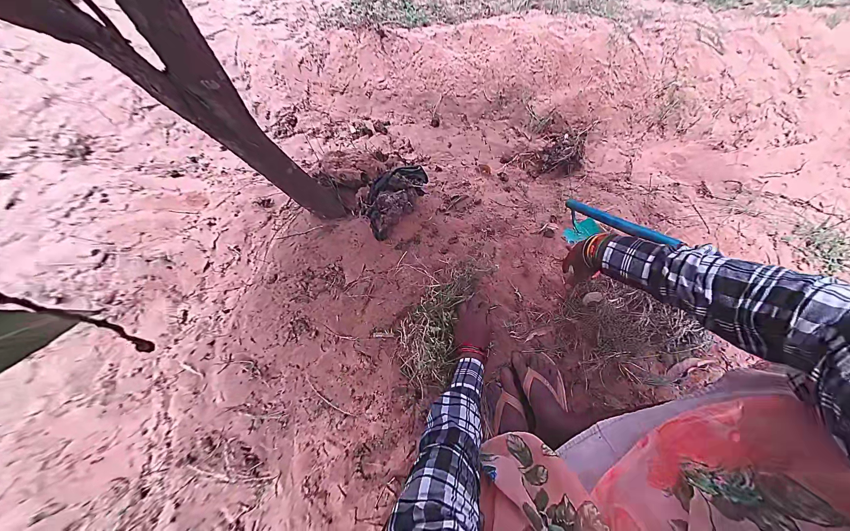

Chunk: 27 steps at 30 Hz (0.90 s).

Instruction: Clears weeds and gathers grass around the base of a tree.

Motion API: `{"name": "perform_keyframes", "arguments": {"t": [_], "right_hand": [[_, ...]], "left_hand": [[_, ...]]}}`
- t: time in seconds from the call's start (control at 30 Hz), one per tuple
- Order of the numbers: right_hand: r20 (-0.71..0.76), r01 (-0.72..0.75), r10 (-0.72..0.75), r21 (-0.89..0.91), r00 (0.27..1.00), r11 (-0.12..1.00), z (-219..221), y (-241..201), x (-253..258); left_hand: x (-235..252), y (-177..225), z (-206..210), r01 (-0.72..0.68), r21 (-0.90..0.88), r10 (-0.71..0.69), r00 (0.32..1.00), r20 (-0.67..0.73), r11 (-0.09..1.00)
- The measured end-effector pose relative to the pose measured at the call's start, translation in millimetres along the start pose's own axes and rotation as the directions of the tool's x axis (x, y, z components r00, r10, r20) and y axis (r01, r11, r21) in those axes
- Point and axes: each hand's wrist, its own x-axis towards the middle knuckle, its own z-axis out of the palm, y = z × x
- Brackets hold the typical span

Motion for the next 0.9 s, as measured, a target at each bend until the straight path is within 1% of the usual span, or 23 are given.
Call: {"name": "perform_keyframes", "arguments": {"t": [0.03,0.07,0.1,0.13,0.17,0.23,0.27,0.3,0.37,0.4,0.43,0.47,0.5,0.57,0.63,0.67,0.7,0.73,0.8,0.83,0.9], "right_hand": [[-0.108,-0.033,0.034,0.012,0.994,0.999,-14,-1,30],[-0.233,-0.048,0.059,0.052,0.971,0.997,-25,0,66],[-0.384,-0.031,0.065,0.093,0.921,0.995,-30,2,108],[-0.497,0.01,0.055,0.128,0.866,0.992,-34,2,147],[-0.546,0.059,0.041,0.164,0.837,0.985,-37,0,181],[-0.562,0.156,0.021,0.266,0.827,0.951,-30,-8,229],[-0.56,0.184,0.024,0.311,0.828,0.933,-23,-15,244],[-0.572,0.199,0.026,0.328,0.82,0.924,-16,-23,247],[-0.59,0.207,0.033,0.334,0.807,0.919,-2,-29,242],[-0.596,0.21,0.009,0.298,0.803,0.931,7,-24,238],[-0.596,0.216,-0.044,0.221,0.802,0.951,19,-16,230],[-0.566,0.219,-0.113,0.123,0.817,0.968,36,-6,217],[-0.508,0.229,-0.173,0.048,0.844,0.972,56,5,200],[-0.321,0.229,-0.233,-0.053,0.918,0.972,100,31,155],[-0.12,0.198,-0.214,-0.135,0.969,0.971,139,61,108],[-0.073,0.171,-0.184,-0.156,0.98,0.973,155,78,88],[-0.066,0.149,-0.159,-0.141,0.985,0.979,170,97,74],[-0.075,0.142,-0.151,-0.115,0.986,0.983,179,113,60],[-0.138,0.187,-0.189,-0.026,0.972,0.982,186,138,40],[-0.213,0.218,-0.203,0.048,0.956,0.975,187,147,35],[-0.435,0.257,-0.134,0.236,0.891,0.937,188,156,33]], "left_hand": [[-2,1,2,-0.004,0.001,0.004,1.0,-0.003,1.0],[-3,2,5,-0.008,0.003,0.008,1.0,-0.01,1.0],[-4,3,6,-0.008,0.01,0.008,1.0,-0.012,1.0],[-5,4,7,-0.002,0.014,0.002,1.0,-0.007,1.0],[-5,4,8,0.005,0.016,-0.005,1.0,-0.003,1.0],[-4,6,7,0.008,0.014,-0.008,1.0,0.004,1.0],[-3,6,6,0.012,0.008,-0.012,1.0,0.009,1.0],[-3,4,4,0.016,0.002,-0.016,1.0,0.018,1.0],[-3,1,5,0.022,-0.003,-0.022,0.999,0.035,1.0],[-2,1,7,0.02,-0.009,-0.02,0.999,0.034,1.0],[0,2,8,0.018,-0.01,-0.017,0.999,0.032,1.0],[0,3,8,0.017,-0.013,-0.016,0.999,0.031,1.0],[0,3,9,0.015,-0.018,-0.014,1.0,0.026,1.0],[-2,3,8,0.012,-0.015,-0.012,1.0,0.025,1.0],[-2,4,4,0.01,-0.018,-0.009,1.0,0.025,1.0],[-2,6,0,0.011,-0.018,-0.011,1.0,0.028,1.0],[-2,10,-6,0.018,-0.015,-0.017,0.999,0.04,1.0],[-2,16,-13,0.026,-0.026,-0.025,0.998,0.057,0.999],[-2,30,-27,0.031,-0.055,-0.027,0.997,0.074,0.998],[-3,38,-33,0.025,-0.074,-0.02,0.998,0.066,0.997],[-4,54,-44,0.006,-0.11,0.002,0.997,0.072,0.994]]}}
